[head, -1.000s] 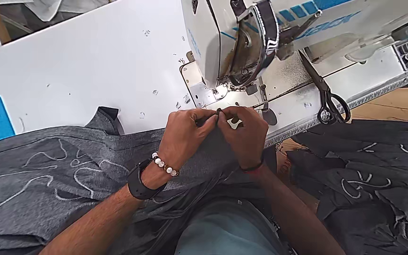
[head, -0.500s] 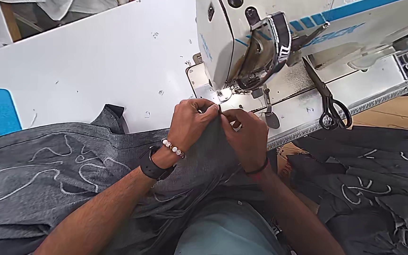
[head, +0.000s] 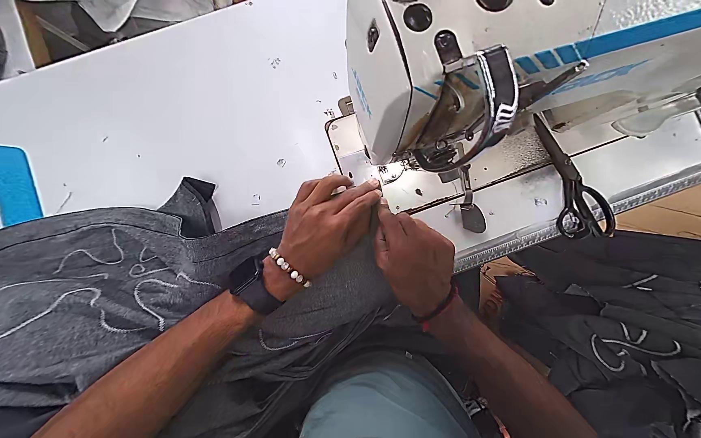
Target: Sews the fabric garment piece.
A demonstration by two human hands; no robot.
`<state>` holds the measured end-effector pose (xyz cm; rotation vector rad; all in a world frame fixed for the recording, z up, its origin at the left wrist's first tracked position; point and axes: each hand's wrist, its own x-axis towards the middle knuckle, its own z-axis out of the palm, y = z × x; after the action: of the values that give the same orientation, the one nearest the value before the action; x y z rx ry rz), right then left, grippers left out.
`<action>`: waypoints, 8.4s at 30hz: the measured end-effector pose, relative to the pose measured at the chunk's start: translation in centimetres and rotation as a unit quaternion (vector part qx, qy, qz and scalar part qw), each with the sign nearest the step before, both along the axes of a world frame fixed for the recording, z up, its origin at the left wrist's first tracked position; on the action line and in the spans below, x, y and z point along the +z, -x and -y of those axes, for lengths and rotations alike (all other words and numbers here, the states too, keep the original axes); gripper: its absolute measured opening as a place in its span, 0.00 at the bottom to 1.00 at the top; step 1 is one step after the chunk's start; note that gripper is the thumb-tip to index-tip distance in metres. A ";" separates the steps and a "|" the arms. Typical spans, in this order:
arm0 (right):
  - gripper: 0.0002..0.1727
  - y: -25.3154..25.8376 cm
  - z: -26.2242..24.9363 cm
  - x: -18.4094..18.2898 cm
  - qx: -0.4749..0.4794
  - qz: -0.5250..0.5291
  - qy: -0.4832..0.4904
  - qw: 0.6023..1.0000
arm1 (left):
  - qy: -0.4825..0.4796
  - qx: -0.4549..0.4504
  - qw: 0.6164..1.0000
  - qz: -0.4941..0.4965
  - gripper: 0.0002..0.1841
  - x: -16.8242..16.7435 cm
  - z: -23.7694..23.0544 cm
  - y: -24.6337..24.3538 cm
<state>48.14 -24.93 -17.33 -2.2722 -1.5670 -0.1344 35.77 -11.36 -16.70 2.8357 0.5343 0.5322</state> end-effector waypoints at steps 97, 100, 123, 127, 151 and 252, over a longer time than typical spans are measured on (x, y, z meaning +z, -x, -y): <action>0.15 -4.7 -0.5 -0.2 0.108 -0.063 -0.127 0.984 | 0.006 -0.109 0.994 -0.016 0.22 0.0 -4.2 -0.6; 0.20 -4.0 0.4 -0.7 0.122 -0.054 -0.103 0.986 | -0.004 -0.146 0.989 -0.018 0.22 -0.5 -5.9 -0.7; 0.12 -2.8 -3.8 3.5 -0.071 -0.127 0.040 0.989 | -0.003 -0.008 0.999 -0.045 0.34 -0.6 -0.3 -1.0; 0.16 -2.2 -1.2 3.0 -0.089 -0.320 -0.017 0.943 | -0.002 -0.018 0.999 -0.033 0.24 -0.7 -0.6 -0.9; 0.22 -0.4 2.5 2.6 -0.134 -0.342 0.007 0.930 | -0.099 -0.003 0.994 -0.037 0.17 0.1 0.4 -1.6; 0.11 -2.5 -0.3 2.4 -0.133 -0.223 0.043 0.965 | -0.049 -0.013 0.999 -0.014 0.17 0.1 -1.6 -1.9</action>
<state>50.67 -24.62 -14.98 -2.3573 -1.0538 0.3595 37.71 -9.78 -16.62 2.9418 0.4897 0.5288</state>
